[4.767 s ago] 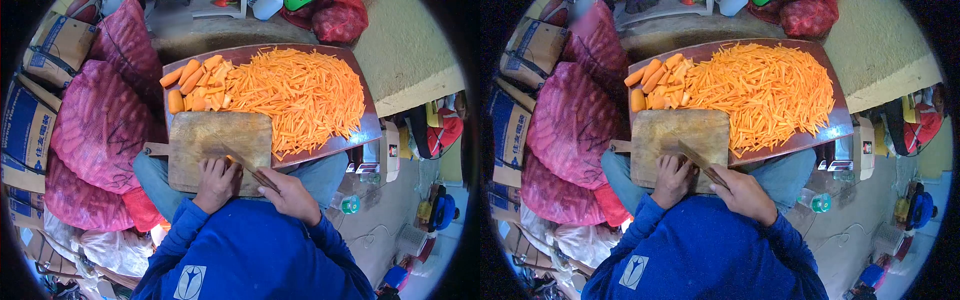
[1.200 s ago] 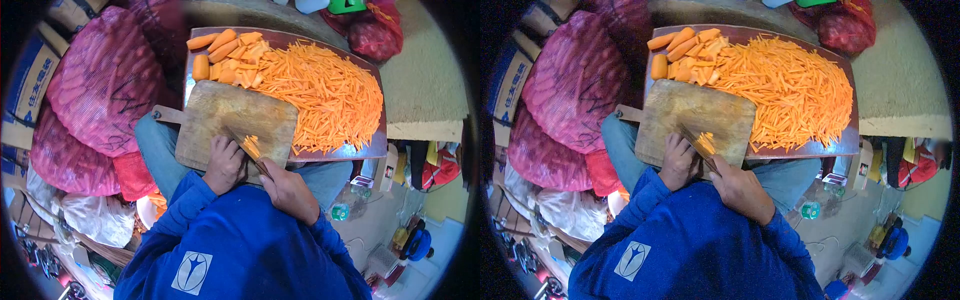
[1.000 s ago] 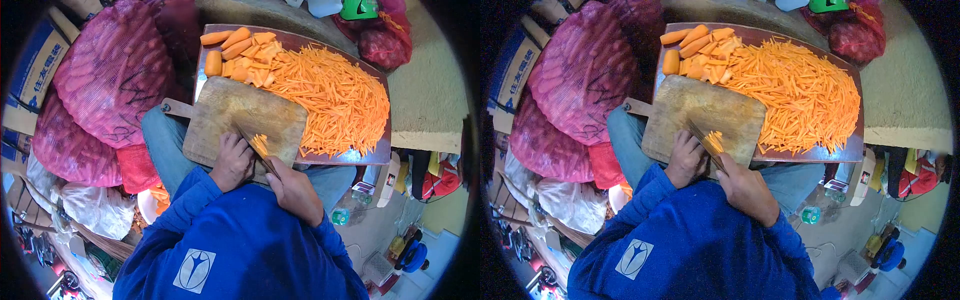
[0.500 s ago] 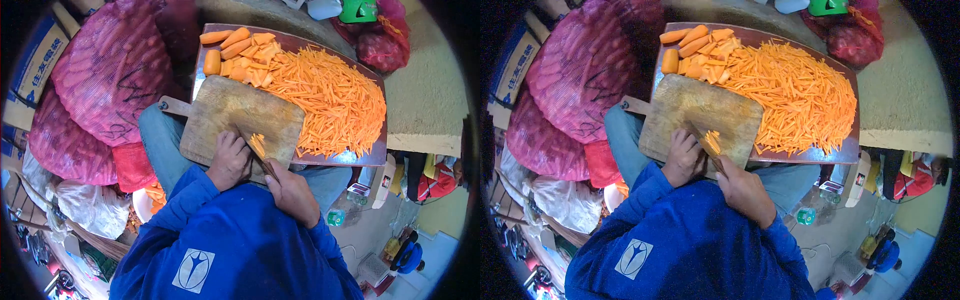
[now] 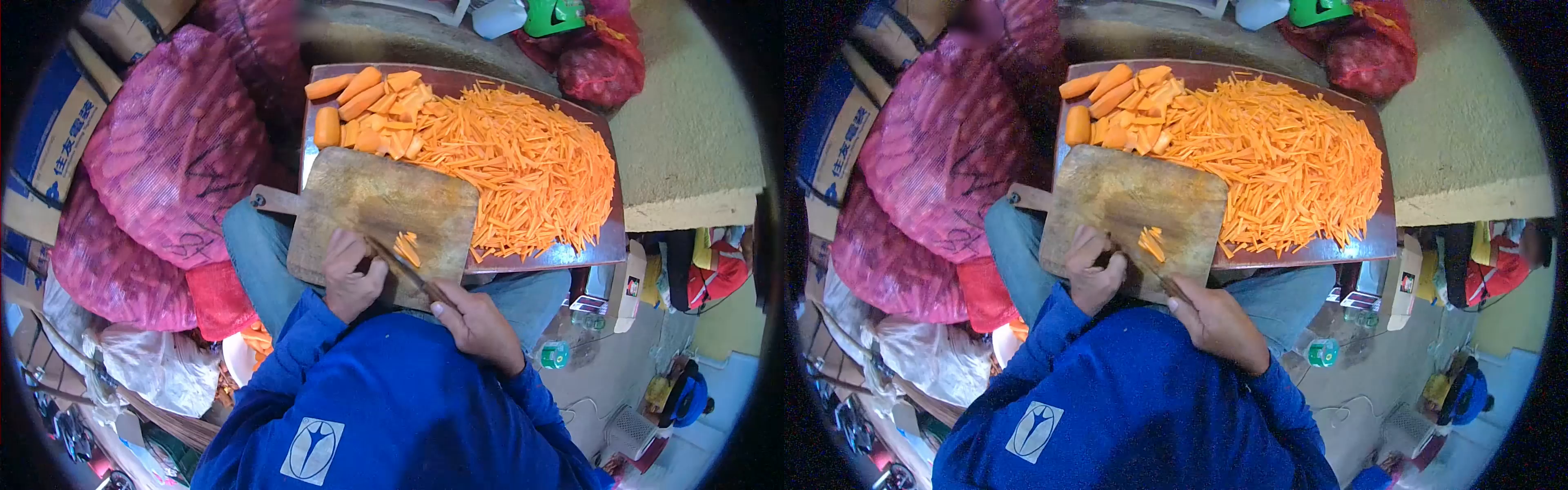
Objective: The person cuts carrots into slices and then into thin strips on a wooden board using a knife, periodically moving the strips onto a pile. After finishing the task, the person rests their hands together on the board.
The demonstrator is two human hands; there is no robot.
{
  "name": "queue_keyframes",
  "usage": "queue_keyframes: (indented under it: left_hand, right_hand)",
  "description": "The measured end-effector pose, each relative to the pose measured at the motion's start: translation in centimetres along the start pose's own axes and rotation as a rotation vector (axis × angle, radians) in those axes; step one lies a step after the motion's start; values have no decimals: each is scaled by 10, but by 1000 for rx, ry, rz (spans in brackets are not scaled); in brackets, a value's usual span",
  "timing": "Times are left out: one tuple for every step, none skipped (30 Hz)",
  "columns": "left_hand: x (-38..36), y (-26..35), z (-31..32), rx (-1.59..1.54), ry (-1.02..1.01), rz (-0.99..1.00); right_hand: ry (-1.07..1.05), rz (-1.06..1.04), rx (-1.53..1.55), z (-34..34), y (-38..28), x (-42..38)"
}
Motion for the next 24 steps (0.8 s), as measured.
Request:
queue_keyframes:
  left_hand:
    - [-1, 0, 1, -10, -6, 15]
    - [-4, -4, 3, 5, -28, 3]
    - [-4, -6, 5, 20, -48, -7]
    - [-3, -2, 9, 58, -90, 38]
    - [-2, 0, 11, 47, -94, 56]
    - [-2, 2, 17, 74, -138, 97]
    - [-5, 4, 23, 102, -180, 138]
    - [-15, -3, 30, 123, -240, 166]
    - [-11, 2, 30, 119, -238, 181]
    - [-8, 6, 30, 146, -244, 180]
    - [-4, 9, 30, 174, -250, 178]
    - [-3, 11, 30, 173, -250, 190]
    - [-3, 11, 30, 186, -265, 181]
    - [-3, 11, 31, 199, -283, 170]
    - [-2, 12, 32, 199, -285, 173]
    - [-1, 14, 32, 206, -286, 186]
    - [1, 15, 32, 216, -286, 199]
    - [1, 16, 32, 220, -287, 201]
    - [2, 16, 33, 223, -295, 199]
    - [3, 16, 33, 227, -303, 197]
    - [4, 17, 32, 234, -305, 199]
    - [6, 15, 34, 221, -339, 167]
    - [6, 12, 35, 207, -372, 134]
    - [7, 7, 36, 213, -375, 136]
  right_hand:
    - [-80, 54, -23, 6, 5, 0]
    - [-46, 25, 9, 3, 7, 1]
    - [-23, 23, 11, -2, 9, 4]
    - [2, -7, -7, -10, 9, 7]
    - [27, -37, -27, -18, 8, 11]
    - [47, -40, -25, -27, 12, 16]
    - [129, -25, -53, -41, 16, 21]
    - [209, -10, -80, -57, 20, 25]
    - [223, -15, -80, -67, 20, 28]
    - [303, 16, -150, -83, 23, 30]
    - [381, 49, -218, -97, 26, 31]
    - [455, -38, -219, -110, 21, 31]
    - [464, -40, -217, -117, 23, 30]
    - [535, -42, -222, -128, 22, 24]
    - [603, -44, -227, -137, 17, 18]
    - [637, -35, -214, -143, 5, 10]
    - [638, -38, -210, -141, 1, 9]
    - [641, -66, -136, -139, -1, 5]
    - [642, -95, -62, -136, -2, 2]
    - [641, -101, -56, -130, 2, 3]
    - [605, -121, -155, -117, 4, 8]
    - [568, -140, -254, -104, 5, 10]
    - [568, -142, -247, -99, 7, 9]
    - [467, -105, -195, -89, 10, 14]
Point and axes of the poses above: each hand's wrist, its own x-axis towards the middle knuckle, its own z-axis out of the palm, y = z × x, the point moved 9 cm from there along x, towards the middle knuckle, and after that the axes turned 13 degrees about z, right-handed, at the moved point
